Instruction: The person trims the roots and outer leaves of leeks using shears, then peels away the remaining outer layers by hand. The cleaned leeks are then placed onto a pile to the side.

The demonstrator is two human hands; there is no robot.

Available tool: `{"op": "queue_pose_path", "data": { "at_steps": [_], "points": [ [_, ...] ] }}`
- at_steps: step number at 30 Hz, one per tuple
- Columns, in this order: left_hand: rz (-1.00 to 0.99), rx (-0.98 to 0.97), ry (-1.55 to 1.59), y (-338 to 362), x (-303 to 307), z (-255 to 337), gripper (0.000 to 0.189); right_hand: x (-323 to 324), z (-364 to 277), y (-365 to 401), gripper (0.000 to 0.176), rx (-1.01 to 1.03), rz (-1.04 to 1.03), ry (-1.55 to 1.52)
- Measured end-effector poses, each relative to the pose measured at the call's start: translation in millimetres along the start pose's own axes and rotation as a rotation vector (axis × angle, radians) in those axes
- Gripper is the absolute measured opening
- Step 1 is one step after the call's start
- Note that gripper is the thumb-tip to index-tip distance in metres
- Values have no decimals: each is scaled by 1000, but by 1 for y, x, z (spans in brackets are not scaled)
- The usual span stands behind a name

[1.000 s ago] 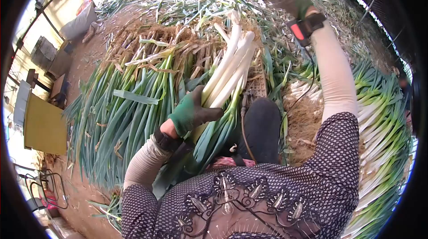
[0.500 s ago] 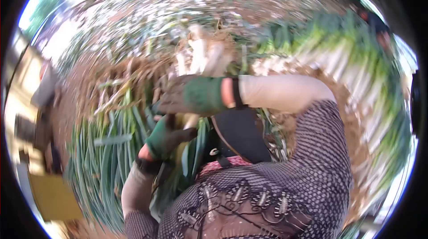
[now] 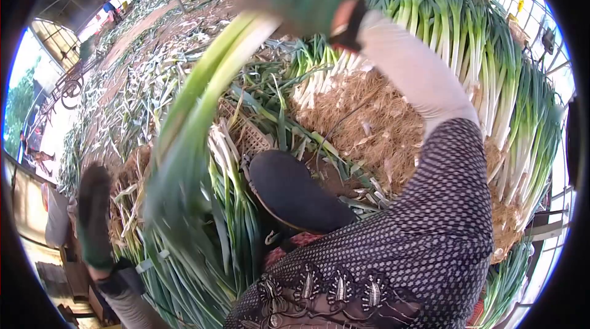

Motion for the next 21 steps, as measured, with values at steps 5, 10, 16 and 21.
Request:
{"op": "queue_pose_path", "data": {
  "at_steps": [5,10,16,21],
  "points": [
    [29,177,532,1,46,-109,38,124,82,171,43,-1019,-299,401],
    [-179,161,161,6,-65,-207,29,122,126,385,64,-1537,-232,508],
    [-478,814,448,42,-232,-200,35,36,66,554,76,-1944,-691,390],
    [-415,382,66,53,-321,-272,41,18,67,581,72,-1980,-579,431]
  ]
}}
Point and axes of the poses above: each hand's wrist, its own y-axis away from the middle knuckle, its own x-axis out of the back of the hand, z = x × y, the point moved 8 cm from there along -y, towards the middle knuckle, and after that the axes turned 12 degrees about x, right-handed, at the moved point
